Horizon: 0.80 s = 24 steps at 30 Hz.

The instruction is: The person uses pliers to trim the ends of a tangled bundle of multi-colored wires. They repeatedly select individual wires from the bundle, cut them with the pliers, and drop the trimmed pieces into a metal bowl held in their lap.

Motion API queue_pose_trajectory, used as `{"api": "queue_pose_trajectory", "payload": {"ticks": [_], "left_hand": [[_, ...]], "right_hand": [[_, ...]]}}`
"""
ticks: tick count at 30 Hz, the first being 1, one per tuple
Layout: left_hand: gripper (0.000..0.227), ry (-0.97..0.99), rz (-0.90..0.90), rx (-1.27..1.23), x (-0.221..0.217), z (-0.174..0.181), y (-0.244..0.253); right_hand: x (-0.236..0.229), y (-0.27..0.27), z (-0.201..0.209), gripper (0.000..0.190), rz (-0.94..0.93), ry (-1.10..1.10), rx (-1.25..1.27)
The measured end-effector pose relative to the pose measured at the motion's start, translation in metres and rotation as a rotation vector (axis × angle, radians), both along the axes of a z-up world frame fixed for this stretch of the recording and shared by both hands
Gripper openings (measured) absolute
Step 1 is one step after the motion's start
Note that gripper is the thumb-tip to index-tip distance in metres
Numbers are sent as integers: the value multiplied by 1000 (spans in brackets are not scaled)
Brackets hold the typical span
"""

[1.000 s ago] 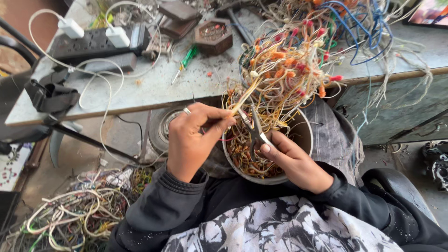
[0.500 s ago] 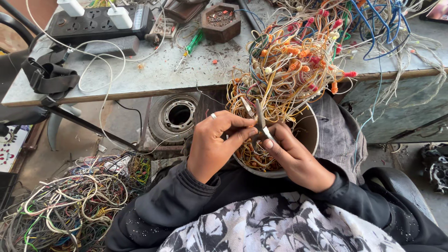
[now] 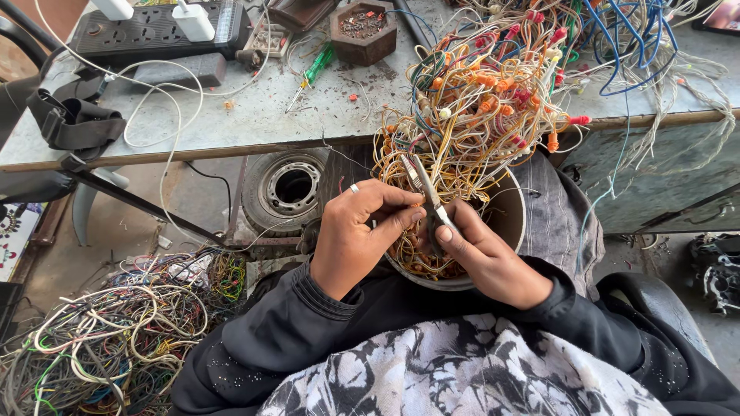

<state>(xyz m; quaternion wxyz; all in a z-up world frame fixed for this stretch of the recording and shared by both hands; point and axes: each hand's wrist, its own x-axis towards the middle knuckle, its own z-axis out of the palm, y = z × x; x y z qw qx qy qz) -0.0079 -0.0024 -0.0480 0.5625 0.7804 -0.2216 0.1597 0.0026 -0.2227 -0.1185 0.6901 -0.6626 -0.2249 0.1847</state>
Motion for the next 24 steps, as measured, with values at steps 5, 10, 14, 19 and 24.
{"api": "queue_pose_trajectory", "payload": {"ticks": [5,10,14,19,24], "left_hand": [[16,-64,22,34,-2,0,-3],[16,-57,14,30,-5,1,-5],[15,-59,7,32,-7,4,-6],[12,-65,-5,4,-7,5,-3],[12,72,-24,-157,0,5,9]], "right_hand": [[1,-1,-6,28,-22,11,114],[0,-2,-5,30,-84,51,-12],[-1,-2,-1,28,-112,86,-38],[-3,-2,-1,26,-133,79,-22],[-3,2,5,24,-146,37,31]]}}
